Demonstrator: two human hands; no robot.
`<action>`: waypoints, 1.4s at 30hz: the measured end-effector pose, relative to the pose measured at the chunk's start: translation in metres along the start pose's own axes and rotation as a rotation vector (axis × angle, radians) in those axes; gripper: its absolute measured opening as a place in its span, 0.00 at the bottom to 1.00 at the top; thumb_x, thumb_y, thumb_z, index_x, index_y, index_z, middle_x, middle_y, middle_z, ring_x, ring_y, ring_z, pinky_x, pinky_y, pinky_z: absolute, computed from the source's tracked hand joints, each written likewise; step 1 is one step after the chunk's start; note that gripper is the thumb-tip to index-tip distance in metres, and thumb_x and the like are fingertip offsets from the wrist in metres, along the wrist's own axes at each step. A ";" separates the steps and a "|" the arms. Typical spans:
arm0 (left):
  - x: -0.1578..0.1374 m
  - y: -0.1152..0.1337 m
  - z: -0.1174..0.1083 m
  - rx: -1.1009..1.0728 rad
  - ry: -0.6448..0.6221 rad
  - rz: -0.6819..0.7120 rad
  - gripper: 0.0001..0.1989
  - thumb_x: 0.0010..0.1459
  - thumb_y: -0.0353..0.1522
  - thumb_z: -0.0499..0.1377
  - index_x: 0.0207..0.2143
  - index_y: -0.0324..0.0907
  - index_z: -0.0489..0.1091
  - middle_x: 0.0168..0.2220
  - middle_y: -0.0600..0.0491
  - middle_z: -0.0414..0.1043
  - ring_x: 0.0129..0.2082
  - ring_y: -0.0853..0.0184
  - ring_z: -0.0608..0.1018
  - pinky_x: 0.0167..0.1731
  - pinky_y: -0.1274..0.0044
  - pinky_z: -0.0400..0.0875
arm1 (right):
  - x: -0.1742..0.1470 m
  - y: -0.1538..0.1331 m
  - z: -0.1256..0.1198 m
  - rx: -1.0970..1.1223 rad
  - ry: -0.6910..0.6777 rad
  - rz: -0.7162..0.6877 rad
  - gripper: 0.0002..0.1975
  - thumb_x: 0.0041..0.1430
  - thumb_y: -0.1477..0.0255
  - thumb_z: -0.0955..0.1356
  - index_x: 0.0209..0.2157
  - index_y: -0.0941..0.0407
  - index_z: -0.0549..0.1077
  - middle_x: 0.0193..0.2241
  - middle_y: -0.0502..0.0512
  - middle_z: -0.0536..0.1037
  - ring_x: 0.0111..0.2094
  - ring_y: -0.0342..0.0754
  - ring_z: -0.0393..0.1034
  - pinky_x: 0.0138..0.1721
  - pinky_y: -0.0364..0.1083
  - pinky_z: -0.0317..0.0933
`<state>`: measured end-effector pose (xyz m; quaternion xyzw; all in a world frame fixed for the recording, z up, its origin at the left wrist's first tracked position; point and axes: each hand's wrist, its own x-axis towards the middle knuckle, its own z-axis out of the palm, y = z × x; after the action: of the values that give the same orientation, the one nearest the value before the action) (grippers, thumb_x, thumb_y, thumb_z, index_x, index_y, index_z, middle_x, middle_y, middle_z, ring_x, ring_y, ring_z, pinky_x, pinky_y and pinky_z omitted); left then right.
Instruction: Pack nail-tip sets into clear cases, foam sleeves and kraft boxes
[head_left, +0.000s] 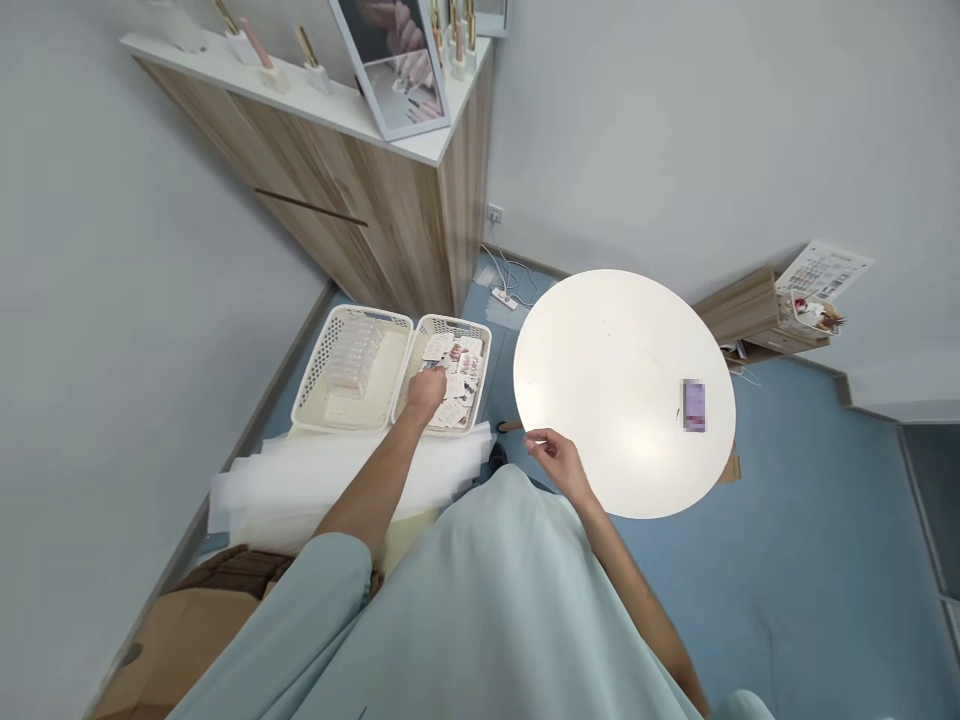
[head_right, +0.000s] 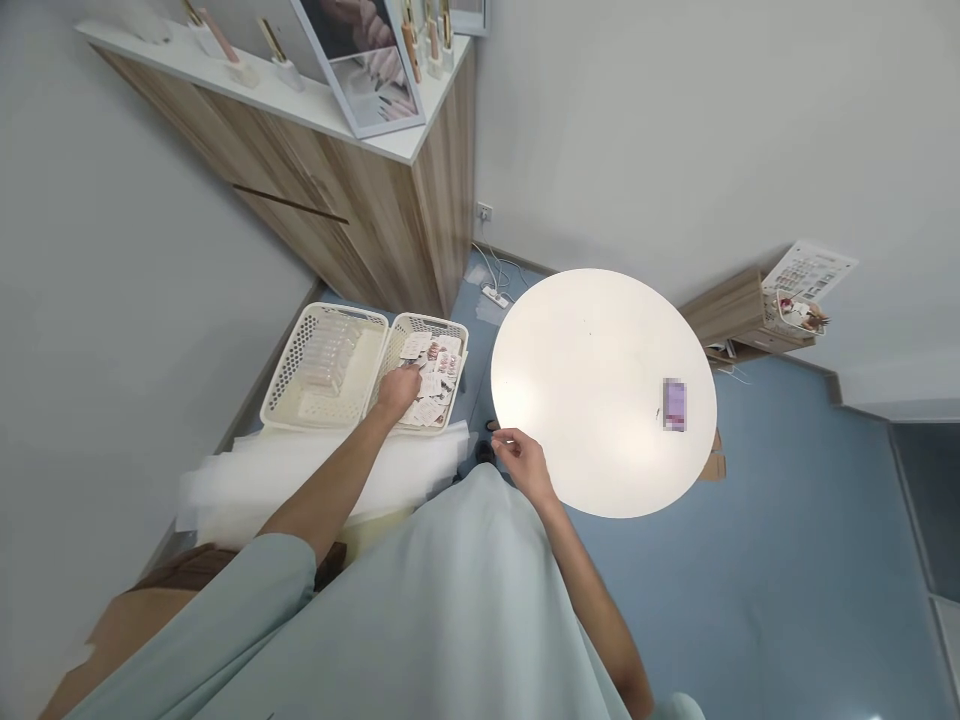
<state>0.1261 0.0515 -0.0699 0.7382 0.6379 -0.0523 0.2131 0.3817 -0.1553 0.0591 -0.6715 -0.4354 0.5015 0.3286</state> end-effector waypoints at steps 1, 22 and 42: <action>-0.004 -0.002 -0.004 0.002 0.019 -0.011 0.20 0.65 0.22 0.49 0.51 0.29 0.77 0.49 0.30 0.80 0.48 0.50 0.83 0.49 0.65 0.75 | 0.001 -0.001 0.003 0.003 -0.015 -0.006 0.17 0.64 0.55 0.71 0.46 0.51 0.81 0.44 0.56 0.84 0.36 0.50 0.77 0.42 0.50 0.71; -0.153 0.066 -0.024 -1.106 -0.209 0.305 0.21 0.64 0.46 0.60 0.48 0.42 0.81 0.45 0.46 0.84 0.42 0.58 0.84 0.42 0.69 0.81 | 0.006 0.012 0.009 0.051 -0.015 -0.007 0.16 0.58 0.56 0.72 0.35 0.54 0.79 0.33 0.54 0.83 0.30 0.50 0.76 0.37 0.49 0.69; -0.150 0.209 -0.046 -1.012 -0.246 0.393 0.24 0.61 0.51 0.64 0.48 0.43 0.82 0.38 0.46 0.82 0.37 0.59 0.80 0.37 0.71 0.75 | -0.053 0.042 -0.086 0.352 0.168 0.047 0.24 0.53 0.47 0.76 0.32 0.54 0.77 0.28 0.53 0.79 0.32 0.49 0.76 0.40 0.49 0.70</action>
<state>0.2919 -0.0886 0.0760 0.6373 0.4041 0.2156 0.6197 0.4686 -0.2211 0.0664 -0.6531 -0.2961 0.5198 0.4643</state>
